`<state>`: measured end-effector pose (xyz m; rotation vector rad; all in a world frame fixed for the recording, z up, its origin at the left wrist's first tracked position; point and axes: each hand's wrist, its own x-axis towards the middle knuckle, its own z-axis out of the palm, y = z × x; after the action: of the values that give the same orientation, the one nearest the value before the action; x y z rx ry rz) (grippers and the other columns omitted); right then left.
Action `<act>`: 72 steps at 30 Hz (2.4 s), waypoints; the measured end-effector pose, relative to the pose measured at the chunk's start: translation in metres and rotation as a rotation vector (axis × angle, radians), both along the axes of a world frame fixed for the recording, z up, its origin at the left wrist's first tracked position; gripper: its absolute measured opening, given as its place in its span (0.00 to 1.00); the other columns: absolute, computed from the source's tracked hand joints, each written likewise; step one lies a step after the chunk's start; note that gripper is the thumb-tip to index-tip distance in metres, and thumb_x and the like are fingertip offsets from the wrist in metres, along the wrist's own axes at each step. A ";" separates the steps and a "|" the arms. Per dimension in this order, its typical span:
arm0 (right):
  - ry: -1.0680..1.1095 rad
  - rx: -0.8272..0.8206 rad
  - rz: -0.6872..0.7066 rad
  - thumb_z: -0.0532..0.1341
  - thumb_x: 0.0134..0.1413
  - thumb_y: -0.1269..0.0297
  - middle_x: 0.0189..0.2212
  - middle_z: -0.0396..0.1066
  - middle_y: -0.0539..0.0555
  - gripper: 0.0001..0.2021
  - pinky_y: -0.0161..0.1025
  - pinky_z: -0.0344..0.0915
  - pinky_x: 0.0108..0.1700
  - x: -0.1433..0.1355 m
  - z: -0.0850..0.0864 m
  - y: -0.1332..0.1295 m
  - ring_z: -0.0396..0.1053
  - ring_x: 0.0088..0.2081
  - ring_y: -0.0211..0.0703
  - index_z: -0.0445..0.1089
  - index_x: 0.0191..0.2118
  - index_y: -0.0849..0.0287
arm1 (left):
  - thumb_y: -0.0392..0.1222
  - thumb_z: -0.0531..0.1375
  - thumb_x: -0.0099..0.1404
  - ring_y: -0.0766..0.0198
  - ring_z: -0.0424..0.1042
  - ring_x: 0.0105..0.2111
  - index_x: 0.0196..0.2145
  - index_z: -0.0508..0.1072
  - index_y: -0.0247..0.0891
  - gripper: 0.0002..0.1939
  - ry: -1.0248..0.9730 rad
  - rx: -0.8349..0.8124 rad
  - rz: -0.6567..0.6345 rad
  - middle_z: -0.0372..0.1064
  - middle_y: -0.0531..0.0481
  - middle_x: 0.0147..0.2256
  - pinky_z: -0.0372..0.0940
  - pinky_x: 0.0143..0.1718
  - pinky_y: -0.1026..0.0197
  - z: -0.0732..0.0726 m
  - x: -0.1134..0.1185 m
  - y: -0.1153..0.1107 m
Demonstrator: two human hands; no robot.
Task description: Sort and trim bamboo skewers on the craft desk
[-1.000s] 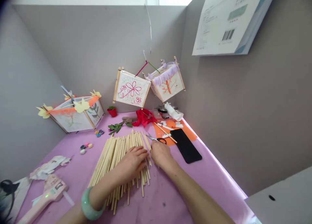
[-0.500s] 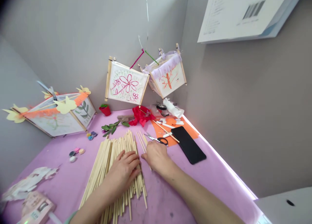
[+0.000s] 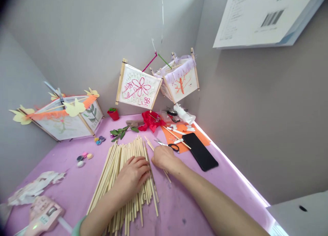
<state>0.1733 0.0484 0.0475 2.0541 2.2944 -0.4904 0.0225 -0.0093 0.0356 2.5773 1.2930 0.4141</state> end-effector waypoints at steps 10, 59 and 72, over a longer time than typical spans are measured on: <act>0.749 0.596 -0.077 0.47 0.58 0.64 0.24 0.64 0.48 0.06 0.33 0.58 0.31 0.023 -0.010 -0.018 0.63 0.26 0.38 0.57 0.32 0.57 | 0.39 0.55 0.63 0.56 0.65 0.47 0.37 0.75 0.41 0.09 -0.107 -0.003 -0.053 0.71 0.48 0.41 0.55 0.53 0.48 0.001 -0.007 0.002; 0.689 -0.165 0.182 0.51 0.57 0.58 0.26 0.70 0.51 0.15 0.32 0.55 0.27 0.085 0.033 -0.013 0.62 0.25 0.36 0.73 0.31 0.59 | 0.36 0.59 0.61 0.55 0.73 0.40 0.37 0.72 0.29 0.08 -1.905 -0.965 0.456 0.71 0.38 0.40 0.66 0.46 0.51 0.014 -0.005 0.010; 1.267 -0.348 0.030 0.55 0.54 0.45 0.14 0.59 0.45 0.22 0.30 0.49 0.17 -0.004 -0.012 -0.035 0.53 0.15 0.29 0.65 0.24 0.62 | 0.35 0.56 0.63 0.58 0.71 0.46 0.38 0.72 0.32 0.07 -1.937 -1.069 0.322 0.73 0.40 0.43 0.60 0.54 0.54 0.020 -0.007 0.007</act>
<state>0.1690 0.0139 0.0350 1.6610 2.2854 -2.5163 0.0151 -0.0022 0.0559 0.3679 0.6085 1.2481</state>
